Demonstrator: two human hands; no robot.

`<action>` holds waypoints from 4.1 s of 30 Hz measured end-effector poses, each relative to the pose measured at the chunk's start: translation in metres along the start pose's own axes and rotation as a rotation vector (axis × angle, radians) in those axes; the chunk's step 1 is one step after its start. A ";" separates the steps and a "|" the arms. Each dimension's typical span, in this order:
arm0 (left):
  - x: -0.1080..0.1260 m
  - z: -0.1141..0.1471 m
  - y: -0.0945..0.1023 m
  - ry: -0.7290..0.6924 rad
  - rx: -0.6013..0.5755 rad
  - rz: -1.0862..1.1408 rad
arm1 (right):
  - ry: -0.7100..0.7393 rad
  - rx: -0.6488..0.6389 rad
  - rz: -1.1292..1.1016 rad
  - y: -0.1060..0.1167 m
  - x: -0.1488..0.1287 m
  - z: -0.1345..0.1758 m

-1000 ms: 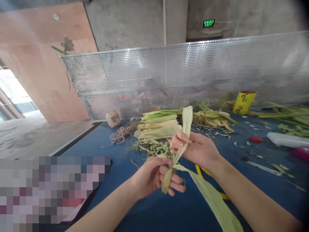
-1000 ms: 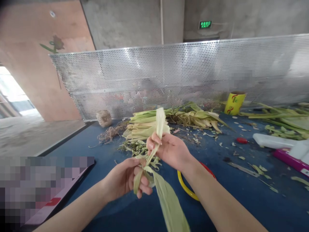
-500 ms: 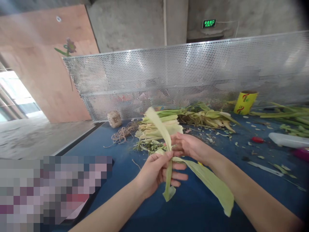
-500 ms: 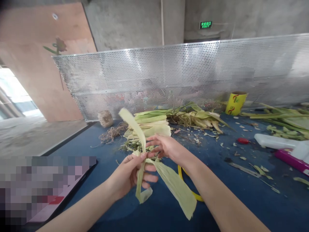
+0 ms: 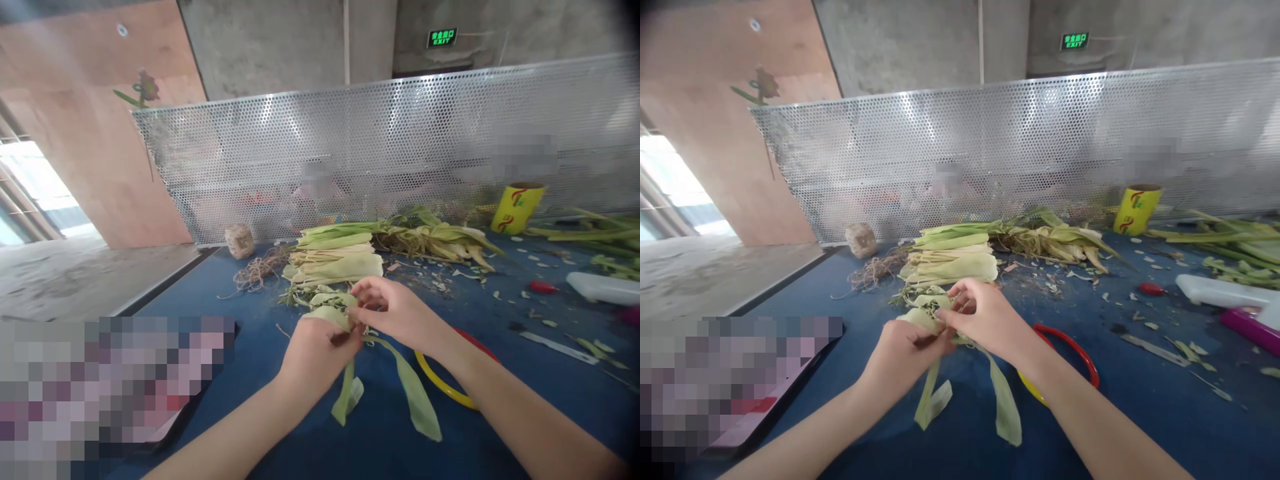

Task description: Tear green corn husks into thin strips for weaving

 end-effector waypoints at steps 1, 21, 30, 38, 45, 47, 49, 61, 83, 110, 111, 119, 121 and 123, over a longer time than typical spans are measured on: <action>0.000 0.001 0.000 -0.026 0.027 -0.036 | 0.003 0.008 0.012 0.000 0.000 0.000; -0.010 -0.001 -0.028 0.457 -0.525 0.624 | -0.127 0.242 -0.402 0.005 0.007 -0.010; -0.001 0.002 -0.030 0.529 -0.489 0.691 | -0.119 0.320 -0.357 0.014 0.026 -0.014; 0.009 -0.017 -0.009 0.384 -0.226 0.894 | 0.753 0.375 0.543 0.020 -0.028 0.013; -0.009 -0.022 -0.002 0.394 -0.185 0.881 | 0.818 -0.102 0.800 -0.015 -0.025 0.019; -0.011 -0.020 0.000 0.430 -0.183 0.882 | 0.812 -0.119 0.749 -0.018 -0.024 0.019; -0.012 -0.018 0.001 0.460 -0.185 0.898 | 0.819 -0.109 0.734 -0.019 -0.025 0.018; -0.010 -0.012 0.008 0.386 -0.104 0.694 | 0.861 -0.086 0.721 -0.019 -0.022 0.021; 0.004 0.005 -0.004 0.093 -0.064 0.051 | 0.075 0.088 0.139 0.002 -0.007 0.006; -0.007 0.008 -0.037 0.586 -0.491 0.705 | -0.272 0.257 -0.555 0.014 0.042 -0.024; -0.007 0.008 -0.037 0.589 -0.483 0.736 | -0.256 0.242 -0.492 0.014 0.043 -0.026; -0.004 0.003 -0.024 0.544 -0.306 0.943 | 0.045 0.376 0.052 0.046 0.017 -0.016; -0.002 -0.001 -0.018 0.517 -0.240 0.997 | 0.286 0.370 0.290 0.047 -0.004 -0.007; -0.001 -0.004 -0.011 0.464 -0.205 1.035 | 0.648 0.245 0.562 0.034 -0.027 0.005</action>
Point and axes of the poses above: each hand's wrist, its own z-axis away from the middle knuckle, its own y-axis out of the back of the hand, x = y × z, the point moved 4 cm from there along -z, towards the middle knuckle, and after that the axes turned 12 degrees about y, right-handed, at the moved point
